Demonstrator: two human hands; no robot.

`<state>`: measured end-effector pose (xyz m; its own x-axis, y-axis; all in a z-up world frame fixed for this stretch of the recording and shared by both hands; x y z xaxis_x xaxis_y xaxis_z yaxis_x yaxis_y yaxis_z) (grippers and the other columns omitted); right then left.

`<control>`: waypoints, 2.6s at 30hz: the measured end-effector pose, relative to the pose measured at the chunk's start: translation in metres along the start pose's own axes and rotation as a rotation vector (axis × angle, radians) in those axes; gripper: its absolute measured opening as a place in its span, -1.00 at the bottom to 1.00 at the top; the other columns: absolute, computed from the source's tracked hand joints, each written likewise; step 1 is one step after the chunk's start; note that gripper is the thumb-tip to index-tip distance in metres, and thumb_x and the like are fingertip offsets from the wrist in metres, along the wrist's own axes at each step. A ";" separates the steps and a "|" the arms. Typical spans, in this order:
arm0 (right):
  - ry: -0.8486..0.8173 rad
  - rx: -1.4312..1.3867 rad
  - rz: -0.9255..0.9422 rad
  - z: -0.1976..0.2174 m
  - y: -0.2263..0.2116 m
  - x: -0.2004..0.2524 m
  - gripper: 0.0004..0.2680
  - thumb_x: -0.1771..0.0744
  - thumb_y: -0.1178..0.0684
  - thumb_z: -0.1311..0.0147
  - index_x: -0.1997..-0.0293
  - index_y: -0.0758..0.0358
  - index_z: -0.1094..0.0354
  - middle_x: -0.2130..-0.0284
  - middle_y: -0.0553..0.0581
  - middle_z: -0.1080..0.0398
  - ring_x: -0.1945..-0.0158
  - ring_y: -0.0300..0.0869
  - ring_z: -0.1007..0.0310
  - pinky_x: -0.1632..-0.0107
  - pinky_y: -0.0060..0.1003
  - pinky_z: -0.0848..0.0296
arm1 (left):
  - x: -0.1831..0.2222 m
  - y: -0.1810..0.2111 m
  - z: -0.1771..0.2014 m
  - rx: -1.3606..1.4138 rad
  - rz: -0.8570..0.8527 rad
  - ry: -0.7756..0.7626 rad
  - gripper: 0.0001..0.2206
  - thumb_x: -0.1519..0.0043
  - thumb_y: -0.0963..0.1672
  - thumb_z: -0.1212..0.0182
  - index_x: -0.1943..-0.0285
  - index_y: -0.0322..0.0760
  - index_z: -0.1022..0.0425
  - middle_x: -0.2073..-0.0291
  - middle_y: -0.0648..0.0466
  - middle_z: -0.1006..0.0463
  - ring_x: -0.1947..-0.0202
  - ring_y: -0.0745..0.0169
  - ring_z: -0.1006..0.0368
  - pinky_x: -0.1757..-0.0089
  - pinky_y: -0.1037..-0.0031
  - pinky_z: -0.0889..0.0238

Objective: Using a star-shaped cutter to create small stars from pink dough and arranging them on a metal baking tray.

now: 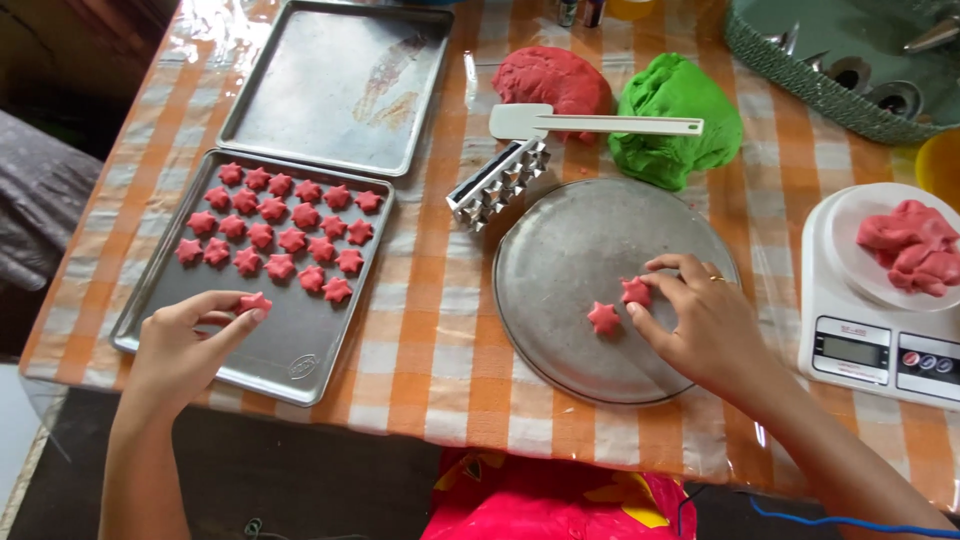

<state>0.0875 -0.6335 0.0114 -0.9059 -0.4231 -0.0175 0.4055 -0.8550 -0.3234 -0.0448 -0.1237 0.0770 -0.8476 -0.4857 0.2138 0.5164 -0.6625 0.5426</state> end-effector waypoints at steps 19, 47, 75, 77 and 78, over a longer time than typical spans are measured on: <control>-0.029 -0.277 -0.067 0.004 -0.001 0.004 -0.77 -0.33 -0.01 -0.14 -0.06 0.14 -0.30 0.16 0.08 -0.55 0.02 -0.13 -0.56 0.00 -0.18 -0.49 | -0.027 0.013 -0.053 0.070 -0.030 -0.379 -0.76 -0.22 -0.03 -0.36 0.30 -0.25 -0.81 0.63 0.17 -0.44 0.56 0.46 -0.06 0.42 0.55 0.08; 0.026 -0.694 0.215 0.027 -0.058 0.023 -0.82 -0.27 0.15 -0.24 0.06 0.21 -0.50 0.19 0.06 -0.65 0.11 -0.25 -0.68 -0.08 -0.36 -0.59 | 0.025 0.056 -0.075 -0.155 -0.484 -0.088 -0.61 -0.30 -0.03 -0.12 -0.26 -0.27 -0.41 -0.08 -0.06 -0.53 -0.05 0.06 -0.48 -0.01 0.26 -0.43; 0.181 -0.649 0.154 0.025 -0.046 0.048 -0.91 -0.30 0.15 -0.15 0.19 0.17 -0.54 0.14 0.06 -0.61 0.08 -0.27 -0.60 0.15 -0.42 -0.51 | -0.019 -0.013 -0.034 0.450 0.109 -0.065 -0.69 -0.11 -0.15 -0.43 -0.03 -0.37 -0.66 0.23 -0.03 -0.73 0.21 0.34 -0.61 0.16 0.56 -0.45; 0.175 -0.625 0.107 0.023 -0.034 0.051 -0.91 -0.30 0.13 -0.15 0.19 0.16 -0.54 0.15 0.02 -0.61 0.16 -0.29 -0.58 0.13 -0.44 -0.50 | -0.017 -0.014 -0.033 0.435 0.140 -0.077 -0.73 -0.13 -0.15 -0.43 0.01 -0.35 -0.69 0.24 -0.01 -0.73 0.21 0.35 -0.61 0.14 0.57 -0.41; 0.169 -0.599 0.058 0.022 -0.027 0.053 -0.91 -0.31 0.11 -0.14 0.18 0.16 -0.55 0.15 -0.02 -0.61 0.24 -0.32 -0.57 0.12 -0.45 -0.49 | -0.016 -0.014 -0.033 0.419 0.170 -0.091 -0.78 -0.15 -0.15 -0.42 0.06 -0.33 -0.71 0.25 0.01 -0.74 0.21 0.36 -0.60 0.13 0.58 -0.37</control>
<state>0.0315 -0.6391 0.0403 -0.9113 -0.3682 -0.1845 0.3600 -0.4946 -0.7911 -0.0341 -0.1253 0.0391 -0.7723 -0.5025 0.3887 0.5709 -0.2806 0.7716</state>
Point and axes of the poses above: each hand's wrist, its own x-axis away from the middle knuckle, its own z-axis out of the back of the hand, y = z × x, the point moved 3 cm from there along -x, towards the middle knuckle
